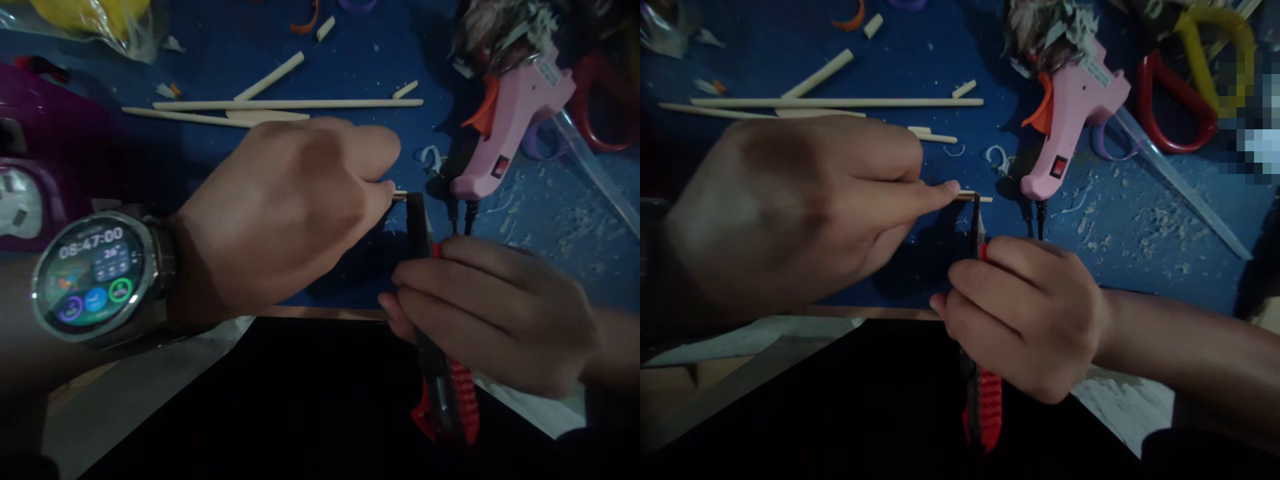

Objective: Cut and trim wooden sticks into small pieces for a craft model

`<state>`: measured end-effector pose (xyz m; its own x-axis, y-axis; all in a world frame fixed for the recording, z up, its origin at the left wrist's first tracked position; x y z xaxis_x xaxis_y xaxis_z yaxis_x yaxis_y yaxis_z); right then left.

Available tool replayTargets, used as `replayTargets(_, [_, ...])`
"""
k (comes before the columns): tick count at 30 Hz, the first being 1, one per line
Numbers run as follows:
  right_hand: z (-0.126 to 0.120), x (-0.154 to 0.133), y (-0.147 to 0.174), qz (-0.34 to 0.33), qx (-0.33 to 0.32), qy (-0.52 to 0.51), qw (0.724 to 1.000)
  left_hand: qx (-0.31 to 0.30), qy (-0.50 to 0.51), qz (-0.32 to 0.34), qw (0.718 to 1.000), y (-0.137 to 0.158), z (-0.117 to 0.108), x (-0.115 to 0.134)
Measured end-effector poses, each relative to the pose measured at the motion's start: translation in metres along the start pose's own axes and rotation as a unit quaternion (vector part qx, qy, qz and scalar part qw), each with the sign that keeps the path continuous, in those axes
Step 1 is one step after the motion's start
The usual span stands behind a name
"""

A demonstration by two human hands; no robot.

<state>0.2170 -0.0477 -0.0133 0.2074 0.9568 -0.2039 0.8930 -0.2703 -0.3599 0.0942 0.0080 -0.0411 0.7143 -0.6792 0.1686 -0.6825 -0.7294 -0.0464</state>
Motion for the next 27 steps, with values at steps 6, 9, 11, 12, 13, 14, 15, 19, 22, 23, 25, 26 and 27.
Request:
replayTargets(6, [0.0049,-0.0015,-0.0001,-0.046,-0.001,0.038,0.998,-0.01,0.025,-0.013,1.0,-0.0001,0.0014,-0.0046])
replayTargets(9, [0.0057,-0.0073,0.0,-0.066,0.0,0.045,0.997,-0.01,0.02,-0.023,0.999,-0.0004,0.0034,-0.0064])
replayTargets(11, [0.0065,-0.0091,0.0002,-0.071,-0.002,0.048,0.996,0.004,0.01,-0.011,1.0,-0.0004,0.0022,-0.0039])
replayTargets(12, [0.0071,-0.0088,0.0003,-0.068,-0.006,0.051,0.996,0.009,0.005,-0.008,1.0,-0.0004,0.0015,-0.0029])
replayTargets(13, [0.0074,-0.0084,0.0004,-0.066,-0.006,0.054,0.996,0.009,-0.001,-0.005,1.0,-0.0005,0.0012,-0.0019])
replayTargets(14, [0.0077,-0.0083,0.0004,-0.065,-0.008,0.057,0.996,0.01,-0.006,-0.003,1.0,-0.0008,0.0006,-0.0011])
replayTargets(15, [0.0076,-0.0088,0.0003,-0.069,-0.006,0.058,0.996,0.006,-0.009,-0.007,1.0,-0.0012,0.0008,-0.0011])
replayTargets(19, [0.0074,-0.0088,-0.001,-0.069,-0.003,0.052,0.996,0.003,0.006,-0.018,1.0,-0.0024,0.0007,-0.0029])
replayTargets(22, [0.0062,-0.0068,-0.0019,-0.064,0.003,0.054,0.996,0.024,0.009,-0.004,1.0,-0.0003,-0.0013,-0.0016])
replayTargets(23, [0.0062,-0.0064,-0.0021,-0.065,0.002,0.056,0.996,0.026,0.013,0.001,1.0,0.0006,-0.0012,-0.0009])
replayTargets(25, [0.0069,-0.0055,-0.0024,-0.065,-0.004,0.057,0.996,0.028,0.019,0.005,0.999,0.0017,-0.0011,-0.0001])
replayTargets(26, [0.0072,-0.0051,-0.0025,-0.065,-0.007,0.056,0.996,0.027,0.023,0.005,0.999,0.0017,-0.0007,0.0])
replayTargets(27, [0.0068,-0.0049,-0.0025,-0.064,-0.005,0.057,0.996,0.025,0.023,0.002,0.999,0.0013,-0.0004,0.0])
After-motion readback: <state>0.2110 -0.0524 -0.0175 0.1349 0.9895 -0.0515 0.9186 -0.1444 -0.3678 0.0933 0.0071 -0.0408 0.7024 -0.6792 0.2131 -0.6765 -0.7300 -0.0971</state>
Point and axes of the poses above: each hand's wrist, its own y-axis away from the middle knuckle, its own z-axis out of the palm, x = y × z, the point moved 8 cm from there along -y, towards the middle knuckle, and after that the axes turned 5 degrees about -z, right-handed, at the moved point
